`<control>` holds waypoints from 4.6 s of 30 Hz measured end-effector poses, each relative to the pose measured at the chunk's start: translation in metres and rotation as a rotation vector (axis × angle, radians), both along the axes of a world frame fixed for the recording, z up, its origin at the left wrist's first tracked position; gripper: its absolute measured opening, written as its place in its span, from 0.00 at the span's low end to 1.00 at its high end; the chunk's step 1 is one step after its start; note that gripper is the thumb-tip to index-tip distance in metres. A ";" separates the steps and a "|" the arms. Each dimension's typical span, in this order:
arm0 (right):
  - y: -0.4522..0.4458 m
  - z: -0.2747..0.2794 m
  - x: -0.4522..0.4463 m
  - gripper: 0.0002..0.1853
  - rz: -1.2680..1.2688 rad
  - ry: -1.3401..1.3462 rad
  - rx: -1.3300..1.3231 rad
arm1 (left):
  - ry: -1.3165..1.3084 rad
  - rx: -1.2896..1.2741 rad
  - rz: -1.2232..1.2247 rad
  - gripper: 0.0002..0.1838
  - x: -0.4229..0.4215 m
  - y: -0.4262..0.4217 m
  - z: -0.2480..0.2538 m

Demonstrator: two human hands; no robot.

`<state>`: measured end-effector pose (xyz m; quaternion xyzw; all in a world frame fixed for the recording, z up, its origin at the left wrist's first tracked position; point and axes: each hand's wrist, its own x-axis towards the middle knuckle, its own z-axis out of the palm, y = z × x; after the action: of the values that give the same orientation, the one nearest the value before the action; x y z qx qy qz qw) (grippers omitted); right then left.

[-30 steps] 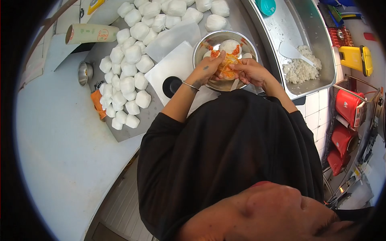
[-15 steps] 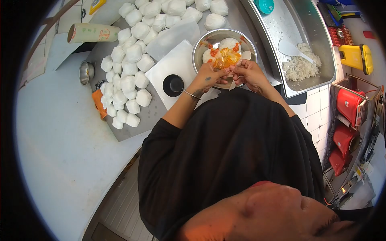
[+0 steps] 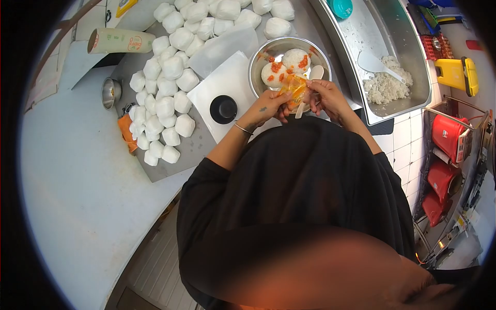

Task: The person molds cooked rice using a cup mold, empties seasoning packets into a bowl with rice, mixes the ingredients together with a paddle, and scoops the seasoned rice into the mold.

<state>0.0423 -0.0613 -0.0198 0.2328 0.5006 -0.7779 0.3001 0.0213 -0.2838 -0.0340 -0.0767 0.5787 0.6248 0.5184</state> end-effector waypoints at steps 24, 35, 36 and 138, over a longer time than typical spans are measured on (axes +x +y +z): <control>0.008 -0.003 -0.014 0.17 0.447 0.037 -0.008 | 0.091 -0.011 -0.146 0.17 -0.020 0.005 0.001; -0.009 -0.017 -0.007 0.25 0.360 0.239 0.519 | 0.539 -0.282 -0.014 0.26 -0.001 0.021 -0.013; -0.011 -0.018 -0.007 0.26 0.328 0.297 0.598 | 0.550 -0.294 -0.009 0.27 0.001 0.022 -0.016; 1.463 -0.059 0.169 0.11 -1.169 0.276 0.274 | 0.404 -0.386 0.236 0.21 -0.050 1.240 -0.127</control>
<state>0.2116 1.4022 -0.0785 0.4025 0.4197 -0.7651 -0.2764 -0.0287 0.9563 -0.1610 -0.1144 0.7654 0.5618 0.2924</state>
